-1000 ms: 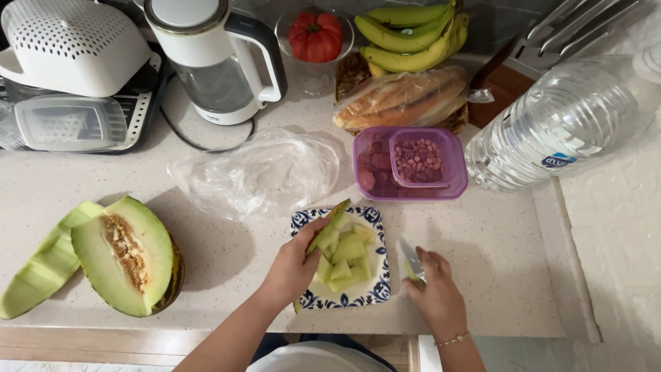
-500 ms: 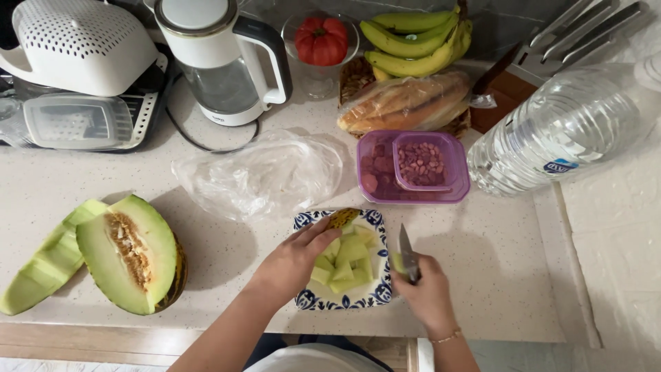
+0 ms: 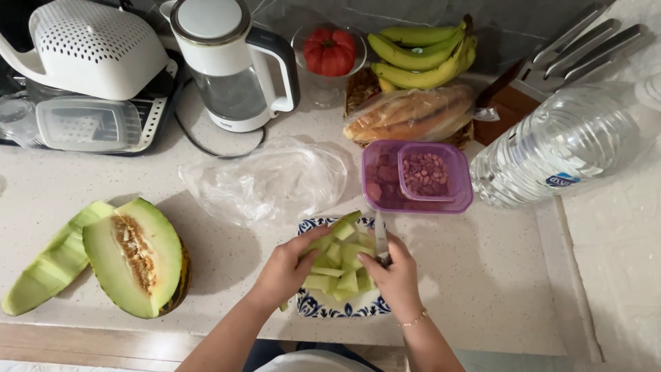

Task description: The person cuts a melon wedge into bite-size pieces over a plate using a knife, then discards the rind in a trash bin and rinses their hands at the sink. They carry the plate of melon pieces to the dining table and set it next to other prepared dishes.

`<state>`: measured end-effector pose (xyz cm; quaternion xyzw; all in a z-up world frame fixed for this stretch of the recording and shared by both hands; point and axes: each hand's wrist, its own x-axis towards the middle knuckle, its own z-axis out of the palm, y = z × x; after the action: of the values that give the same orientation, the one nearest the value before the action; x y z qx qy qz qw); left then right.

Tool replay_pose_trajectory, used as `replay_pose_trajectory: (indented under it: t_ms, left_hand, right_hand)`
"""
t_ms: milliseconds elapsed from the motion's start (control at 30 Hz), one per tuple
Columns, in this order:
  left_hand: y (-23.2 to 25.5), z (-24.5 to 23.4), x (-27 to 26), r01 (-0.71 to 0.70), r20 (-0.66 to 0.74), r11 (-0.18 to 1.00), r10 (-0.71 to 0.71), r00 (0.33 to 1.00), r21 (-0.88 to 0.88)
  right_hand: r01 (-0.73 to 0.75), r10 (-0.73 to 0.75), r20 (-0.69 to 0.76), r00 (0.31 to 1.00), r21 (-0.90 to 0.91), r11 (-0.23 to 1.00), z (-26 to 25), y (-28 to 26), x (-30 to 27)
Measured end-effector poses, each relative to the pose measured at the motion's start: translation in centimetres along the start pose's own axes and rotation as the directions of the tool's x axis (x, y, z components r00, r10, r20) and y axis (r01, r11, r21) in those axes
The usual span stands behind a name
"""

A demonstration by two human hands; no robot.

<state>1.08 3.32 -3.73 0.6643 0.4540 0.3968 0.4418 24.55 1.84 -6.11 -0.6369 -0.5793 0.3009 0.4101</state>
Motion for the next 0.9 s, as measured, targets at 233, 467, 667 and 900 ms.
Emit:
replay_pose_trajectory:
  t_ms: [233,467,667,900]
  left_hand:
    - [1.2,0.2,0.6,0.197,0.006,0.967,-0.199,0.98,-0.161]
    - [-0.3,-0.3,0.7,0.169,-0.011,0.897,-0.19,0.982,-0.408]
    - [-1.2,-1.6,0.1,0.33,-0.028,0.674,-0.461,0.887,-0.661]
    - [-2.1,-4.3,-1.6,0.263,-0.161,0.597,-0.562,0.811,-0.758]
  right_hand:
    - [0.507,-0.508,0.022,0.861,-0.12,0.854,1.7,-2.8,1.2]
    - [0.438,-0.416,0.142,0.898,-0.216,0.873,1.6,-3.3,0.2]
    - [0.106,-0.096,0.074,0.993,-0.148,0.983,0.9,-2.7,-0.6]
    - [0.056,-0.043,0.048,0.998,-0.321,0.945,0.1,-2.1,2.4]
